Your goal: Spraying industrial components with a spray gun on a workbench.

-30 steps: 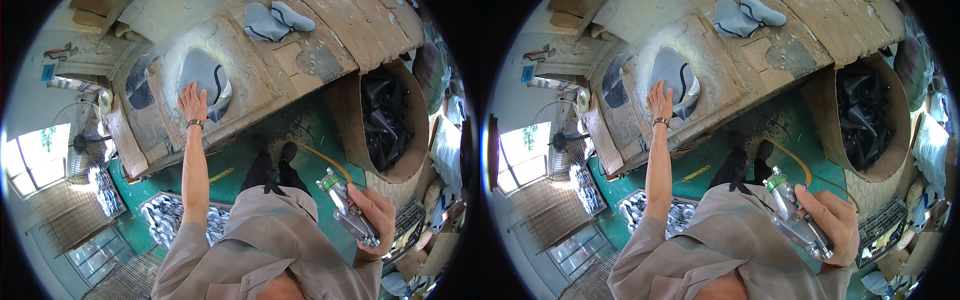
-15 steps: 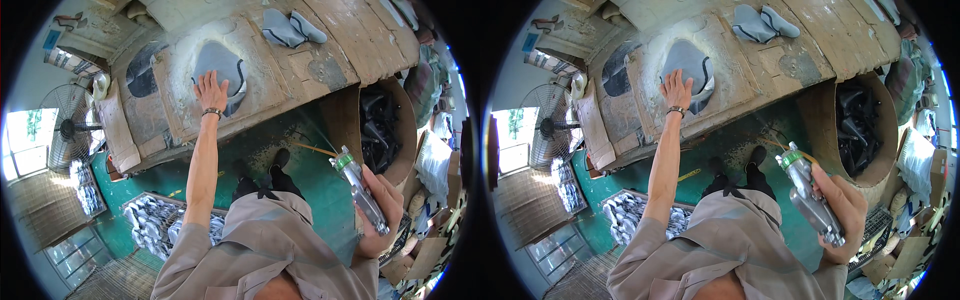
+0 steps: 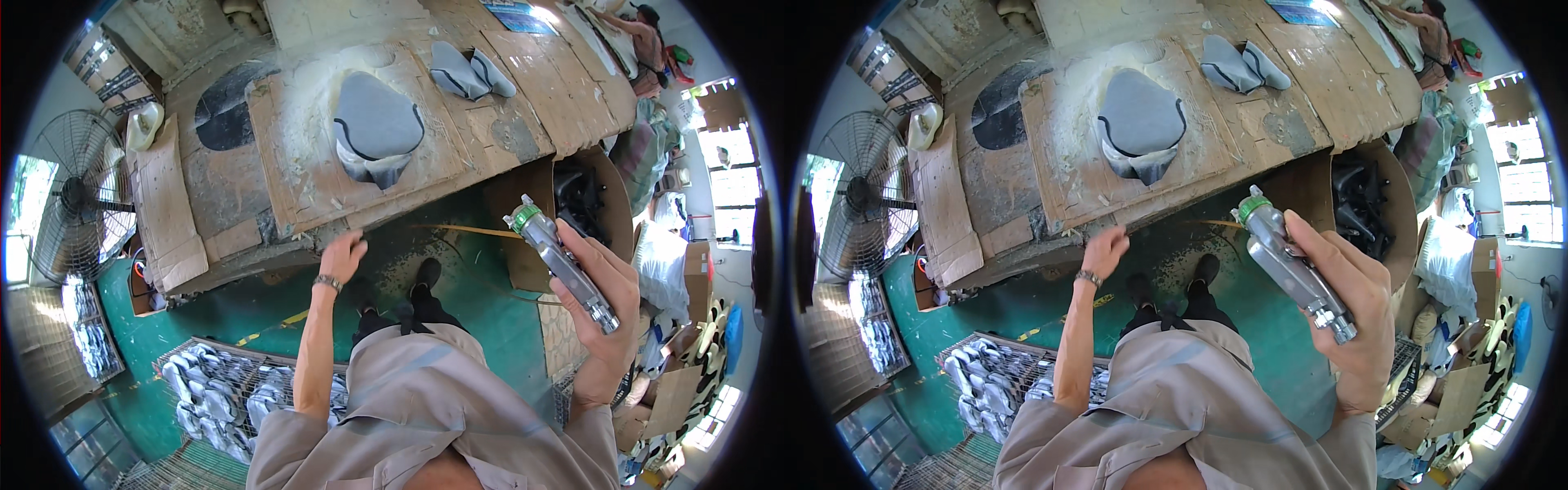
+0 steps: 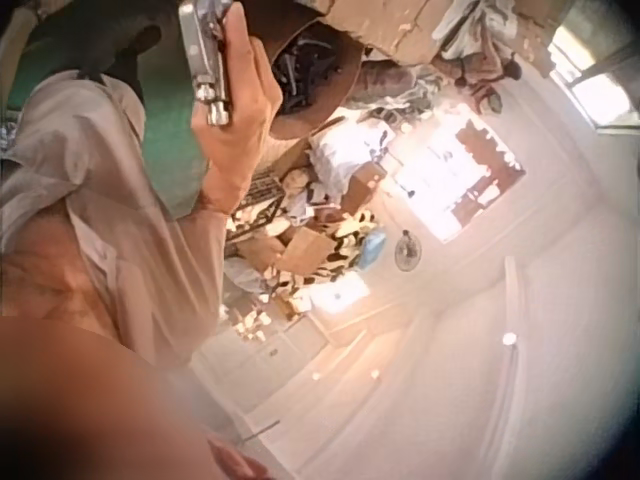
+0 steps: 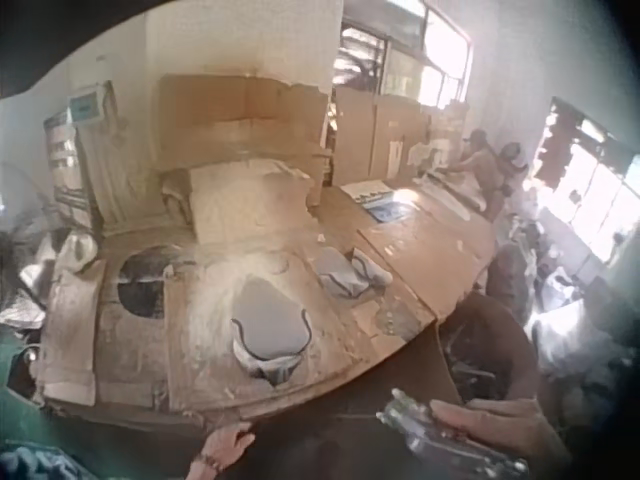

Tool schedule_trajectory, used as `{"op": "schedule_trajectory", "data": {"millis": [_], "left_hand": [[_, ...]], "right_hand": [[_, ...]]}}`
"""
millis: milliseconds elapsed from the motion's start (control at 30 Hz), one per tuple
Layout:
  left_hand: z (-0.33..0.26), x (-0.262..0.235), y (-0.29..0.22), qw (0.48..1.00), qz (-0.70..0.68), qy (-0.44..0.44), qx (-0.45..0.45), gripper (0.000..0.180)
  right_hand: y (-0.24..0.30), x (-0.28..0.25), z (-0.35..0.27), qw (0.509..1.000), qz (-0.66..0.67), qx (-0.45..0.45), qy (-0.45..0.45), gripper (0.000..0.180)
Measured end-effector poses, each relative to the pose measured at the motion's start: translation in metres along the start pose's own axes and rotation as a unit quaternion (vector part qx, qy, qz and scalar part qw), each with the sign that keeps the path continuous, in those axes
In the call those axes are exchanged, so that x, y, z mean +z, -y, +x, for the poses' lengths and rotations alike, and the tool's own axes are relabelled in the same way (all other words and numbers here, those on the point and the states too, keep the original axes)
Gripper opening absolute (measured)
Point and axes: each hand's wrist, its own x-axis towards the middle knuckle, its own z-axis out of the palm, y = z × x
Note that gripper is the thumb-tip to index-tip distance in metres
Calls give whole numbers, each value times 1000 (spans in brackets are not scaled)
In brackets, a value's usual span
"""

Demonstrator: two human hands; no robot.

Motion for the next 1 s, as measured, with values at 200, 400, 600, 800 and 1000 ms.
{"op": "schedule_trajectory", "data": {"millis": [200, 400, 600, 800, 1000], "left_hand": [[-145, 65, 156, 964, 66, 159, -204, 38], [-270, 112, 263, 857, 260, 412, -166, 30], [-311, 112, 252, 746, -246, 96, -611, 26], [-271, 109, 254, 772, -346, 33, -532, 21], [-234, 101, 249, 803, -320, 26, -501, 17]], "right_hand": [[60, 27, 2, 998, -58, -32, 10, 56], [97, 52, 0, 992, -103, -73, -23, 69], [137, 57, -16, 989, -128, -62, 34, 62], [148, 73, -40, 984, -158, -73, 27, 61], [141, 55, -72, 975, -167, -116, 90, 67]]}}
